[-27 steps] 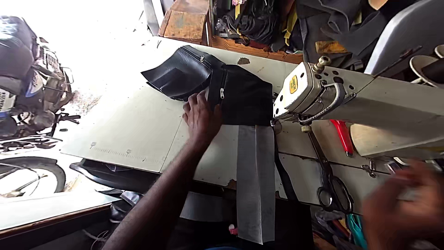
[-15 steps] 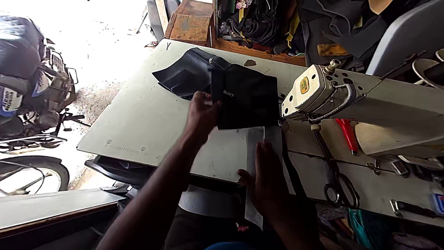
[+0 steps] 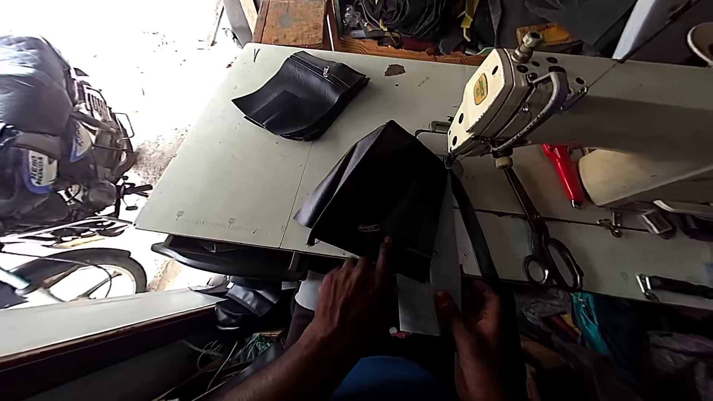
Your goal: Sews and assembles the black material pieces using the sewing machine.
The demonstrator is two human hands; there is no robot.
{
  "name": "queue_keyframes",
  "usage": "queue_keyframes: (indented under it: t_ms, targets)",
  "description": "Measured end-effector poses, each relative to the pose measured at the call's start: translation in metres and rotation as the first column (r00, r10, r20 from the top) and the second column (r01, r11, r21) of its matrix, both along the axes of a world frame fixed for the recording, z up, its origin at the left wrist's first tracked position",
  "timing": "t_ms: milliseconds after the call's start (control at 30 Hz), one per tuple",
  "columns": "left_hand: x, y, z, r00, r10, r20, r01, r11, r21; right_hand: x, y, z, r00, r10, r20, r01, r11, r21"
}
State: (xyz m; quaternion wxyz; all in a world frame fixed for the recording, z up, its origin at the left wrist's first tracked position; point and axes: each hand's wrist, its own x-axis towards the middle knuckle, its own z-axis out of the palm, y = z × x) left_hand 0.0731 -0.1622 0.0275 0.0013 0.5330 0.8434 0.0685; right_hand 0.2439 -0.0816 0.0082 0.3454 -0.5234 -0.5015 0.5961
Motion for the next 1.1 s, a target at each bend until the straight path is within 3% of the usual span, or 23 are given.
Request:
queue_keyframes:
  t_ms: [67,167,233,400,533,733,1100]
  targets:
    - [-0.014,0.007,-0.005,0.976,-0.186,-0.11,0.194,0.979,0.061,0.002,0.0,0.001,0.981,-0.064,-0.183,0.017,0.969,-0.248]
    - [-0.039,0.017,-0.001,0.88,-0.475,-0.008,0.475,0.88,0.017,0.005,-0.004,0.003,0.941,-0.092,-0.325,-0.078,0.877,-0.474]
    - [-0.048,0.02,-0.006,0.826,-0.561,0.041,0.56,0.827,0.035,0.007,-0.005,0.002,0.927,-0.085,-0.366,-0.128,0.845,-0.519]
    - [-0.054,0.024,0.023,0.801,-0.588,0.109,0.592,0.806,-0.009,0.009,0.003,0.003,0.93,-0.029,-0.365,-0.205,0.786,-0.584]
    - [-0.031,0.033,0.054,0.811,-0.575,0.106,0.581,0.814,-0.03,0.002,0.002,0.005,0.933,0.059,-0.356,-0.278,0.745,-0.606]
    - [0.012,0.038,0.003,0.832,-0.555,-0.008,0.554,0.831,-0.05,-0.003,0.003,-0.001,0.922,0.155,-0.354,-0.348,0.733,-0.584]
    - [0.005,0.03,-0.006,0.802,-0.593,-0.065,0.593,0.805,-0.019,0.0,0.008,-0.005,0.917,0.206,-0.341,-0.38,0.708,-0.595]
